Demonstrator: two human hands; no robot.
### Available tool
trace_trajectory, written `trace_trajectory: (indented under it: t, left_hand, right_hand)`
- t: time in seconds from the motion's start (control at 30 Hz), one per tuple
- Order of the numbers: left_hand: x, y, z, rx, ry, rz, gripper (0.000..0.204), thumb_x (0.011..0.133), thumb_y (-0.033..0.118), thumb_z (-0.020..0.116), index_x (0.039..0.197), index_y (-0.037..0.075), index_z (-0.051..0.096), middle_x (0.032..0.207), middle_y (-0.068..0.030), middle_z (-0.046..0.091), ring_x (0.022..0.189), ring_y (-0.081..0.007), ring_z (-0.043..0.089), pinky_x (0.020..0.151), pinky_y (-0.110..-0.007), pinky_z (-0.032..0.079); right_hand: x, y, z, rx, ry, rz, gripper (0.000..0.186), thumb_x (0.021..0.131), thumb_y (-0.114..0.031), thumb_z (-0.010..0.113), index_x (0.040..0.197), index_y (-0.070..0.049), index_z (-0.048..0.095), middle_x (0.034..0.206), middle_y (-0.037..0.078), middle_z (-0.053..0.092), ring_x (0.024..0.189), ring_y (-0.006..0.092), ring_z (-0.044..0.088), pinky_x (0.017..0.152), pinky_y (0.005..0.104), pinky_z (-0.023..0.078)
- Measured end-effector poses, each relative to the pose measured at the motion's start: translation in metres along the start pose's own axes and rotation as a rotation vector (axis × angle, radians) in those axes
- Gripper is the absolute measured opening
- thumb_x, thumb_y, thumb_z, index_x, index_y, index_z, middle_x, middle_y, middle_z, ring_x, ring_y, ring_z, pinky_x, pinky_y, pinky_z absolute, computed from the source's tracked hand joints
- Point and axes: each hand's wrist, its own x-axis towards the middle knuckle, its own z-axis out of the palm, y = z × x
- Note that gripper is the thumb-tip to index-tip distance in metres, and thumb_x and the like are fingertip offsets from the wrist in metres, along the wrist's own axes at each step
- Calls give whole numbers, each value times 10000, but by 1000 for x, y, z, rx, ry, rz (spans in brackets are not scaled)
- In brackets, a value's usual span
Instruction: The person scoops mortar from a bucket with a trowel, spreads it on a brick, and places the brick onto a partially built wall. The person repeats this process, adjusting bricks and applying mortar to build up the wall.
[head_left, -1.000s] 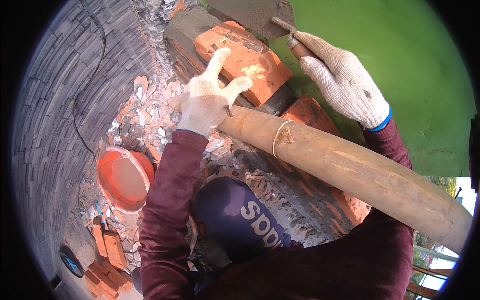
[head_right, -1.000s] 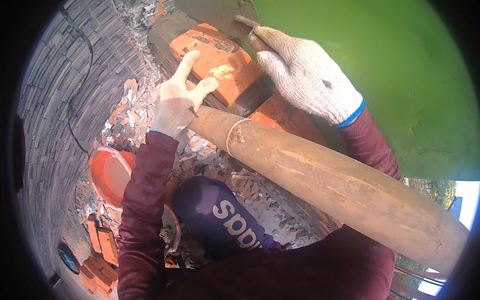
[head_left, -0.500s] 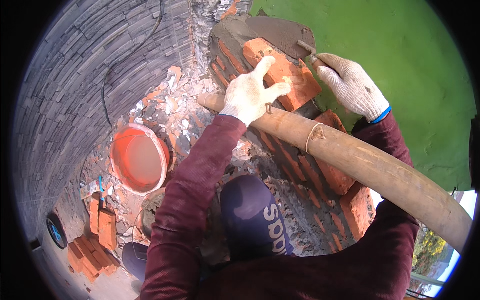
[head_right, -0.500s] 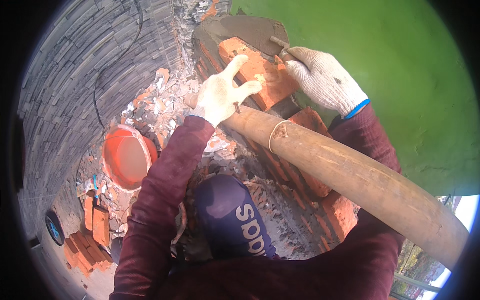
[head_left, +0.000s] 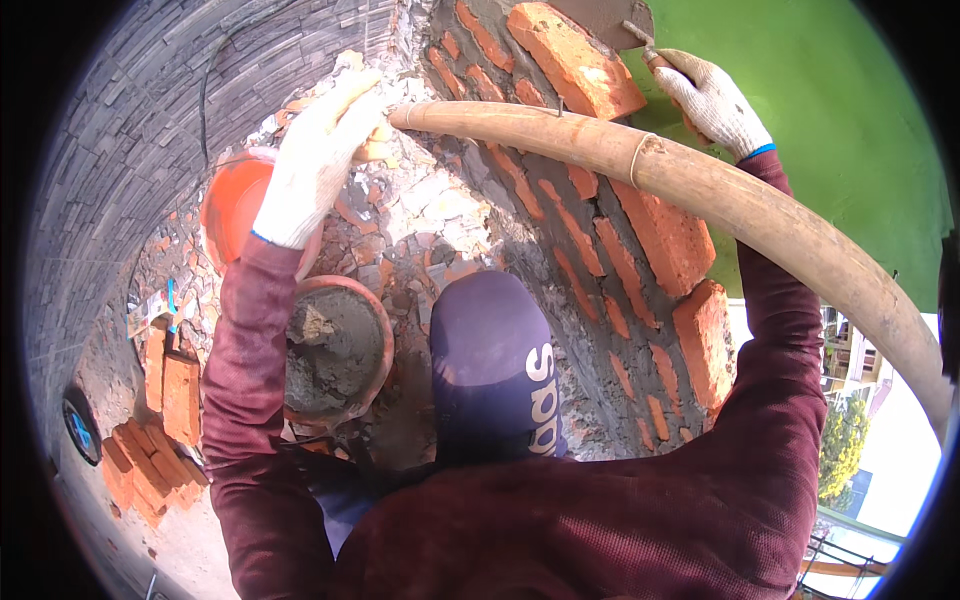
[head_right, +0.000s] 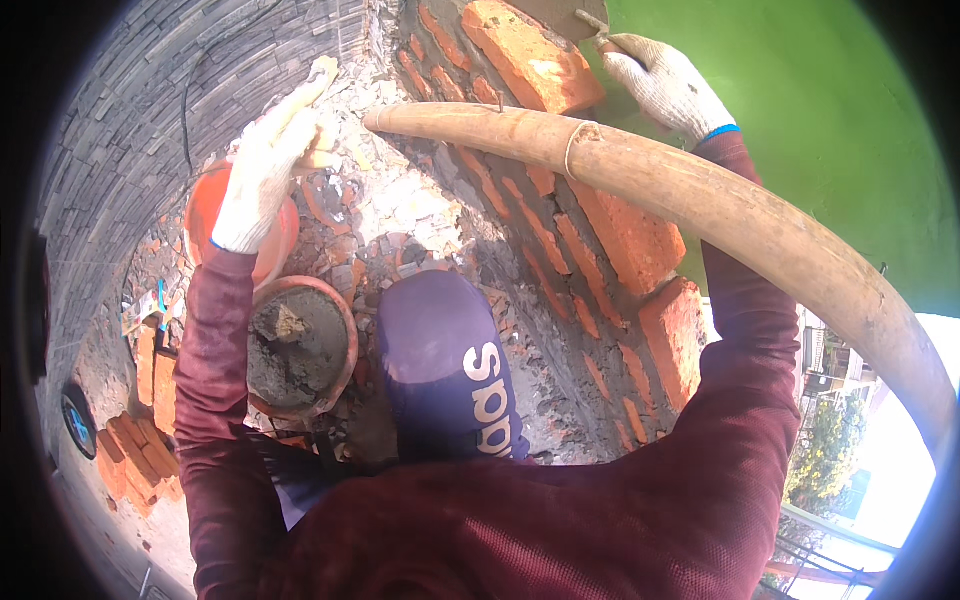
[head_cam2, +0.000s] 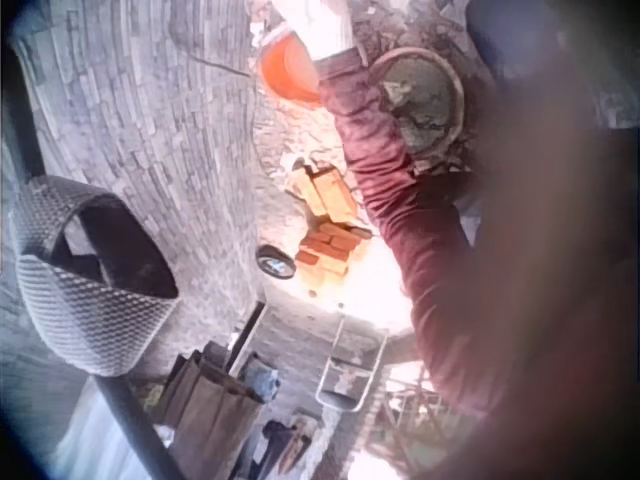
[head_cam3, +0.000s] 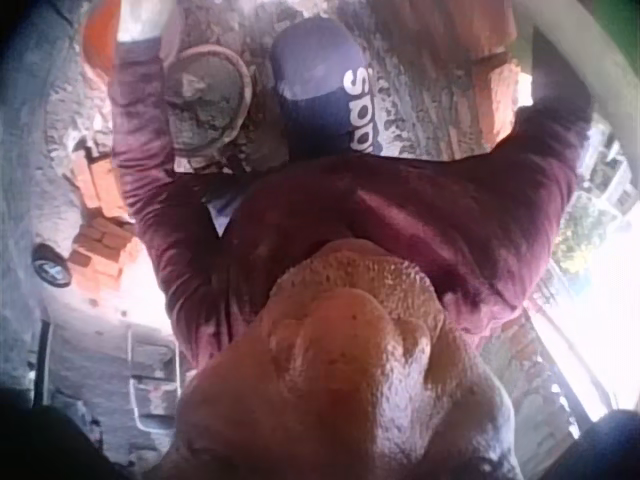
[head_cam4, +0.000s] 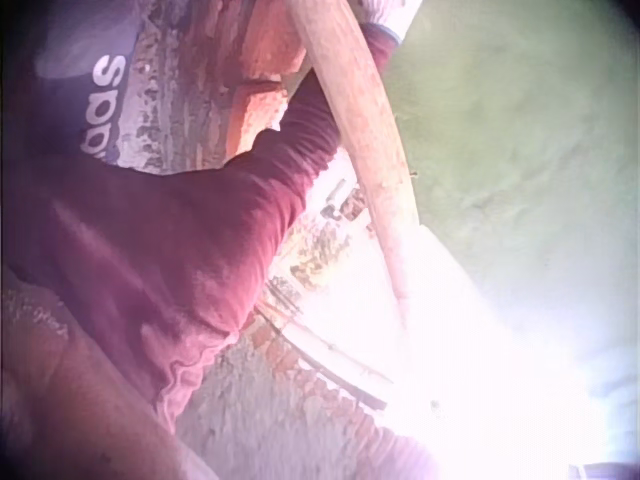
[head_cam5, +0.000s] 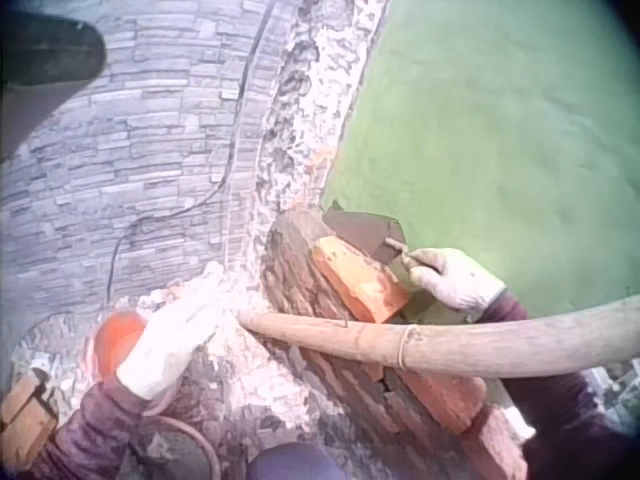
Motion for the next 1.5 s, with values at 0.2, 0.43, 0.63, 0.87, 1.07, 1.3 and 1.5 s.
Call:
trace_trajectory:
  t: [0.2,0.43,0.63,0.87,1.07,1.3,1.5]
  left_hand:
    - [-132,10,-44,143,-72,-298,481,1109,256,540,1538,40,520,1023,-36,666,914,-139,678,916,-303,567]
    - [-176,28,-35,-40,-35,-98,465,1089,165,554,1509,-30,517,977,-51,681,894,-124,652,875,-285,538]
    - [-191,18,-17,-21,-96,-36,389,1002,92,646,1376,-17,630,954,-49,716,909,-94,643,830,-255,508]
    - [-210,21,-16,98,-221,-100,406,993,43,637,1382,-61,590,879,-31,693,775,-75,635,725,-244,514]
    - [-211,13,-2,121,-272,-144,425,981,21,670,1393,-49,597,841,-37,694,720,-67,643,681,-244,522]
    - [-207,9,-1,182,-335,-145,444,962,39,673,1390,-55,600,878,-38,709,769,-78,635,739,-261,528]
    - [-223,8,4,36,-294,-131,405,969,5,646,1368,-56,611,840,-40,705,698,-73,629,632,-245,506]
  right_hand:
    - [-83,16,-9,408,207,182,493,1036,-328,620,1377,28,614,775,16,592,645,70,547,568,245,444]
    - [-296,-58,65,773,454,600,425,936,-114,656,1326,9,541,695,34,575,459,104,499,435,236,415]
    - [-318,-68,227,413,222,467,540,863,-175,728,1342,10,564,955,128,655,784,220,666,706,358,542]
    - [-137,-59,306,519,245,323,561,843,-253,732,1309,18,575,1118,259,698,1015,407,698,906,455,543]
    - [-66,-62,285,625,253,243,542,831,-220,736,1287,39,597,1129,254,686,1064,389,679,967,440,523]
    - [-98,-80,303,709,418,327,526,846,-224,766,1269,44,607,1050,155,671,914,229,658,850,369,541]
    - [-223,-43,312,626,334,474,594,839,-252,756,1342,-1,567,1060,158,672,891,272,678,846,386,559]
